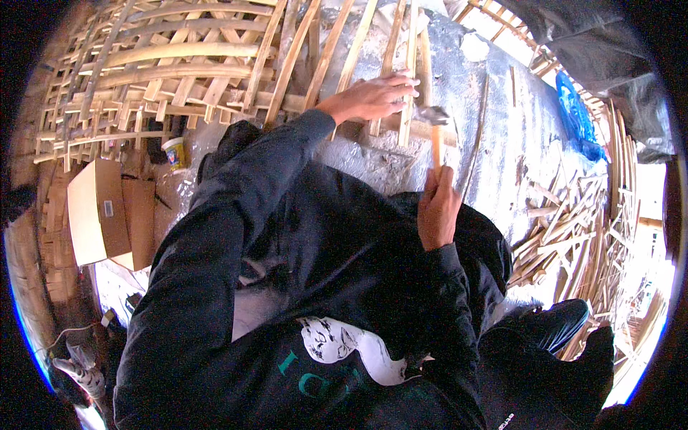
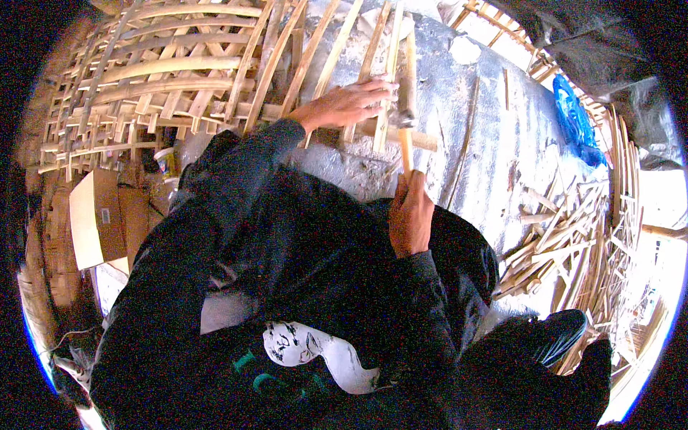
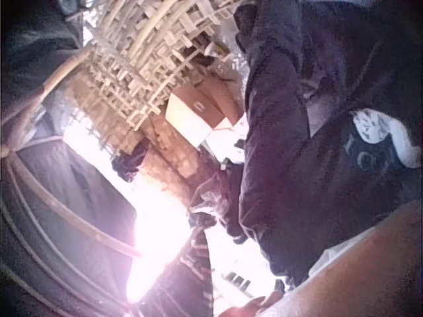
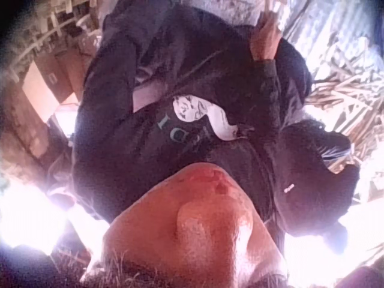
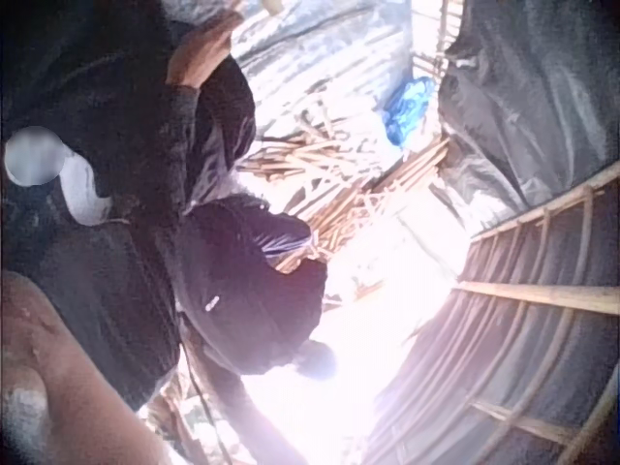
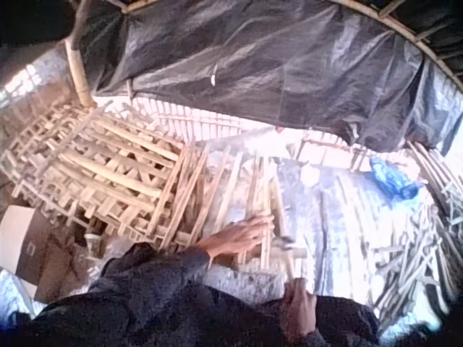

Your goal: The person assembles a wood frame by placing thin slats onto a larger structure and hammering small nails into the joints.

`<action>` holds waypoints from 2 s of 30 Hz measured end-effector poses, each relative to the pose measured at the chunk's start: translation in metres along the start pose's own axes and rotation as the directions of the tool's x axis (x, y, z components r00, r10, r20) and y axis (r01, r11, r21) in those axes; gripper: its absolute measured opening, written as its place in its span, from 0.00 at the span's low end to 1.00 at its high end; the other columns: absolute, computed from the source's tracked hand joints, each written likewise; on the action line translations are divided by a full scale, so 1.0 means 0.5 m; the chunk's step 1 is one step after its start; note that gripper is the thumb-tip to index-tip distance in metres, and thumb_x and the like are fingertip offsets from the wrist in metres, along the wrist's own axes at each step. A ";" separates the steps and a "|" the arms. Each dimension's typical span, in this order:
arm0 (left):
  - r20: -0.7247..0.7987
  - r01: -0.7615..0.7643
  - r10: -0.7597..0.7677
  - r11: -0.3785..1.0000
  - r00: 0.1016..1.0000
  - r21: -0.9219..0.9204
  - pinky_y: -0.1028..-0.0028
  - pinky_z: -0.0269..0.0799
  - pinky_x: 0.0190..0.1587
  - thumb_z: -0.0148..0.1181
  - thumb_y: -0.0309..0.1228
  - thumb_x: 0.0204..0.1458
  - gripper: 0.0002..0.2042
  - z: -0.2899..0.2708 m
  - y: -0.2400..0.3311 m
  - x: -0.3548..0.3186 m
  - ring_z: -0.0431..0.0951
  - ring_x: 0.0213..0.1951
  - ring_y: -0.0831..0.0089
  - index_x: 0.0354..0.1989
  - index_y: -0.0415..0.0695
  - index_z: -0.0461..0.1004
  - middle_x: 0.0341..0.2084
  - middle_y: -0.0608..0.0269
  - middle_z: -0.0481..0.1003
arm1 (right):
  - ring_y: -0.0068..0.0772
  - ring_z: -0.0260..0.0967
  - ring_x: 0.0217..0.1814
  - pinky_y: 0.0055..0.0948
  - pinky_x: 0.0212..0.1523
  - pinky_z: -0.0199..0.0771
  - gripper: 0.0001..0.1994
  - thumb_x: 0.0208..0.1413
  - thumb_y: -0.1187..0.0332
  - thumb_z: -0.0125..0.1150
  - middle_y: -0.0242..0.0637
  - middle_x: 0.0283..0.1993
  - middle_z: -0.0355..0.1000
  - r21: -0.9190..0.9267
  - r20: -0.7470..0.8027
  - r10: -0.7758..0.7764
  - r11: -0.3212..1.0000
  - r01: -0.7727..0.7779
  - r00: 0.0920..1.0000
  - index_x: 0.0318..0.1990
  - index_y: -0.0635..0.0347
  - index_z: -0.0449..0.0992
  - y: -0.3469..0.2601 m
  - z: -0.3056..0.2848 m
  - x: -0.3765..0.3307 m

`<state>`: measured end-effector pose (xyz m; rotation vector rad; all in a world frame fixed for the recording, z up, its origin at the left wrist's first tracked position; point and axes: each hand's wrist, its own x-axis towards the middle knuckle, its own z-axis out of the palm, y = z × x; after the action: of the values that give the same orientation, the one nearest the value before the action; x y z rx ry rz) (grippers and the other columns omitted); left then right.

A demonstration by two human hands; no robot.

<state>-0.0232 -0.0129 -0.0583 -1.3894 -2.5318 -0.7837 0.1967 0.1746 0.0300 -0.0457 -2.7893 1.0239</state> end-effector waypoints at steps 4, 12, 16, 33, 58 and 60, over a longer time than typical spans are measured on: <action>-0.049 -0.005 0.005 1.000 0.999 -0.001 0.60 0.60 0.70 0.49 0.39 0.66 0.20 0.012 -0.017 0.008 0.58 0.71 0.55 0.62 0.41 0.70 0.65 0.54 0.65 | 0.72 0.69 0.30 0.60 0.26 0.64 0.08 0.70 0.67 0.51 0.62 0.26 0.70 -0.095 0.037 -0.056 0.994 0.059 0.998 0.44 0.61 0.62 0.022 -0.037 0.058; -0.041 -0.057 0.059 0.997 0.997 0.047 0.61 0.62 0.68 0.53 0.34 0.64 0.19 -0.005 0.002 0.011 0.60 0.70 0.55 0.60 0.38 0.70 0.62 0.53 0.68 | 0.68 0.68 0.27 0.55 0.26 0.64 0.10 0.70 0.65 0.50 0.60 0.22 0.67 -0.126 0.060 -0.068 0.989 0.075 0.996 0.40 0.63 0.65 0.023 -0.069 0.092; -0.069 -0.091 0.097 0.992 0.993 0.093 0.62 0.63 0.68 0.51 0.36 0.65 0.20 -0.023 0.001 0.004 0.60 0.70 0.57 0.60 0.37 0.69 0.62 0.51 0.68 | 0.71 0.69 0.30 0.60 0.28 0.63 0.10 0.70 0.64 0.51 0.61 0.24 0.69 -0.094 0.089 -0.026 0.995 0.034 0.996 0.41 0.63 0.63 -0.012 -0.079 0.104; -0.008 -0.258 0.265 0.944 0.964 0.208 0.63 0.63 0.69 0.49 0.26 0.61 0.15 -0.012 -0.017 0.013 0.62 0.67 0.49 0.54 0.32 0.69 0.60 0.47 0.67 | 0.64 0.69 0.28 0.52 0.31 0.67 0.13 0.68 0.63 0.53 0.58 0.26 0.70 -0.053 0.215 -0.069 0.995 0.082 0.974 0.37 0.67 0.69 0.039 -0.115 0.197; -0.003 -0.172 0.175 0.969 0.985 0.176 0.65 0.66 0.67 0.50 0.26 0.60 0.19 -0.029 0.000 0.006 0.65 0.66 0.51 0.57 0.29 0.69 0.59 0.48 0.69 | 0.34 0.63 0.21 0.40 0.25 0.63 0.16 0.70 0.61 0.52 0.47 0.21 0.64 0.052 0.460 0.033 0.997 -0.064 0.887 0.36 0.67 0.72 0.063 -0.114 0.237; 0.024 -0.132 0.130 0.984 0.991 0.120 0.62 0.66 0.67 0.50 0.29 0.61 0.20 -0.035 -0.008 0.011 0.66 0.66 0.52 0.60 0.33 0.68 0.60 0.49 0.69 | 0.33 0.61 0.19 0.39 0.23 0.62 0.17 0.68 0.59 0.55 0.45 0.19 0.64 0.103 0.289 0.072 0.989 -0.105 0.955 0.35 0.67 0.71 0.062 -0.083 0.207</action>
<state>-0.0318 -0.0193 -0.0431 -1.5088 -2.4255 -0.5880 0.1007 0.2340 0.0565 -0.0093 -2.9976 1.3109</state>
